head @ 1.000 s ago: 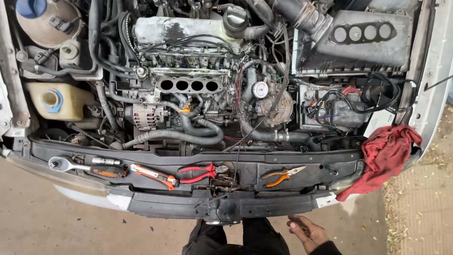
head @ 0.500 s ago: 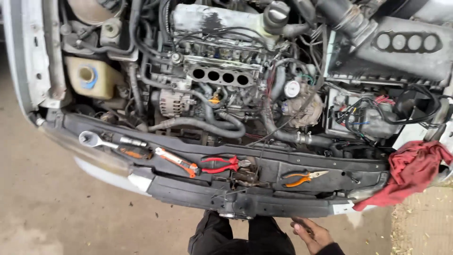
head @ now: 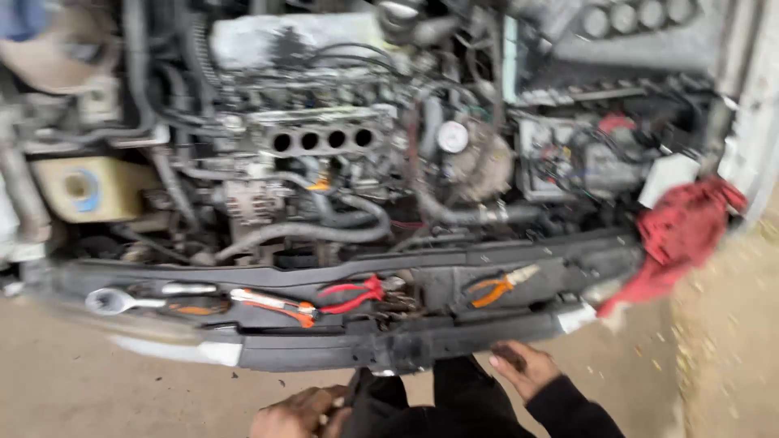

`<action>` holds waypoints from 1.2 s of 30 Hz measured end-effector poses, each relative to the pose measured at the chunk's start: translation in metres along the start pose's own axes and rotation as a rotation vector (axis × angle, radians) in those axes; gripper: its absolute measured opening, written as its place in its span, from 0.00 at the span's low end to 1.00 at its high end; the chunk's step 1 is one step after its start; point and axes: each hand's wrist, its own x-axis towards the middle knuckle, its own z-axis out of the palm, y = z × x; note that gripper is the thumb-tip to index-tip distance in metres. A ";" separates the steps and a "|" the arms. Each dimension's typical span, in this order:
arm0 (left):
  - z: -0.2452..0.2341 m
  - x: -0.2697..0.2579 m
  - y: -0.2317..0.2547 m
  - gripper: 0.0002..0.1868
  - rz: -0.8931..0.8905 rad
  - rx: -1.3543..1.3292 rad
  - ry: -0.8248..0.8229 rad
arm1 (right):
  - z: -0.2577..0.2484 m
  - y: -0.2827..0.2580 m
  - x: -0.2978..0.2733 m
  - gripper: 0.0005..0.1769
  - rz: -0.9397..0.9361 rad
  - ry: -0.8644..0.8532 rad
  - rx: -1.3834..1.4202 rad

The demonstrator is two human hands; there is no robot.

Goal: The person works on a car engine with the hood open, manipulating wires and components within the engine bay. They use pliers to cut a wire and a ratchet wrench to tighten bolts on the front of the vehicle.

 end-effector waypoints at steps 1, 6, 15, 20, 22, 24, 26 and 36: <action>-0.002 0.015 0.005 0.17 0.019 -0.001 -0.040 | -0.004 -0.016 -0.010 0.22 -0.027 0.017 -0.046; 0.037 0.036 -0.022 0.15 -0.100 0.082 -0.066 | -0.016 -0.006 -0.021 0.21 -0.085 0.003 0.046; 0.078 0.028 -0.053 0.13 -0.352 0.040 0.169 | -0.044 -0.043 0.004 0.22 -0.200 -0.020 -0.219; 0.082 0.011 -0.053 0.14 -0.464 -0.068 0.358 | -0.016 -0.136 0.007 0.21 -0.535 -0.079 -0.409; 0.069 0.010 -0.067 0.15 -0.501 -0.082 0.446 | 0.011 -0.177 0.005 0.20 -0.686 -0.159 -0.473; 0.049 0.011 -0.082 0.15 -0.523 -0.094 0.513 | 0.039 -0.212 -0.004 0.20 -0.817 -0.224 -0.534; 0.017 0.018 -0.103 0.17 -0.523 -0.059 0.613 | 0.075 -0.247 -0.009 0.20 -1.106 -0.217 -0.723; -0.119 0.115 -0.215 0.39 -0.262 0.362 0.823 | 0.249 -0.344 -0.007 0.20 -1.026 -0.183 -0.782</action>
